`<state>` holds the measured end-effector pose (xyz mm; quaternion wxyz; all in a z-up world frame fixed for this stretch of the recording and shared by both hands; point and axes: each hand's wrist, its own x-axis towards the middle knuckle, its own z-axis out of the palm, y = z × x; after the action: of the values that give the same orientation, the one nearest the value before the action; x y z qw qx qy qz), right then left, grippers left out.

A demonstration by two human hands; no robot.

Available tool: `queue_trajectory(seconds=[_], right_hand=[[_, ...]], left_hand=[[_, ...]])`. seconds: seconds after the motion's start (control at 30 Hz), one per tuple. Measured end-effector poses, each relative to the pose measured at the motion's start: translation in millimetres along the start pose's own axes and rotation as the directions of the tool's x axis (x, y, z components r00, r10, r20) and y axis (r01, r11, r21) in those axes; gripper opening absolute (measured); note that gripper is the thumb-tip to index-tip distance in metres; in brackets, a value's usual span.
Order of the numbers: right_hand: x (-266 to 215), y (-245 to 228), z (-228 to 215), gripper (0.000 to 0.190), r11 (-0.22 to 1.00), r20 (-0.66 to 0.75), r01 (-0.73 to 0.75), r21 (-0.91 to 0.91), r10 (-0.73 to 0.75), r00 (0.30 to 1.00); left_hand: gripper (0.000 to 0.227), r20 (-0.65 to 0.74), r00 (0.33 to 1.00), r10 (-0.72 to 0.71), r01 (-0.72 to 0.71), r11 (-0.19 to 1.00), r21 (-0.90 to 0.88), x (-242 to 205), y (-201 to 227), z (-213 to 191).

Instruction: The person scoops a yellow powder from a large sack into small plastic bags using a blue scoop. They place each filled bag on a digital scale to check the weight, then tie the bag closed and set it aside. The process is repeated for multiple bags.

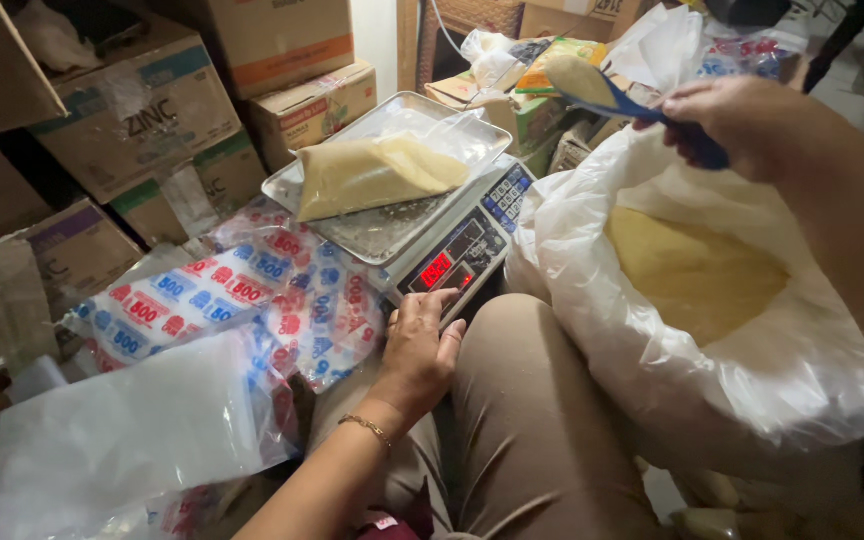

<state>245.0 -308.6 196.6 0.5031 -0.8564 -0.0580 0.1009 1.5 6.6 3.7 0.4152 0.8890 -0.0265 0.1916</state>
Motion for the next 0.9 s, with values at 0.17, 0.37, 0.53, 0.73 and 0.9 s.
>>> queue_trajectory(seconds=[0.17,0.37,0.53,0.73,0.9], right_hand=[[56,-26,18,0.025,0.998,0.009,-0.023,0.053,0.023,1.0],[125,-13,41,0.022,0.999,-0.07,-0.033,-0.007,0.033,0.997],[154,22,69,0.022,0.999,-0.065,-0.032,0.029,0.034,0.997],[166,31,82,0.024,0.999,-0.063,-0.025,-0.028,0.023,0.998],[180,40,95,0.021,1.0,-0.104,-0.015,-0.001,0.015,0.994]], left_hand=[[0.042,-0.038,0.999,-0.004,0.003,1.0,-0.019,0,-3,-3],[0.041,-0.019,0.998,-0.052,0.052,0.999,0.0,-3,-4,-16],[0.041,-0.016,0.997,-0.076,0.076,0.997,0.015,-2,-7,-22],[0.042,-0.017,0.998,-0.058,0.058,0.998,0.003,4,-9,-18],[0.042,-0.02,0.999,-0.049,0.049,0.999,-0.013,6,-9,-18]])
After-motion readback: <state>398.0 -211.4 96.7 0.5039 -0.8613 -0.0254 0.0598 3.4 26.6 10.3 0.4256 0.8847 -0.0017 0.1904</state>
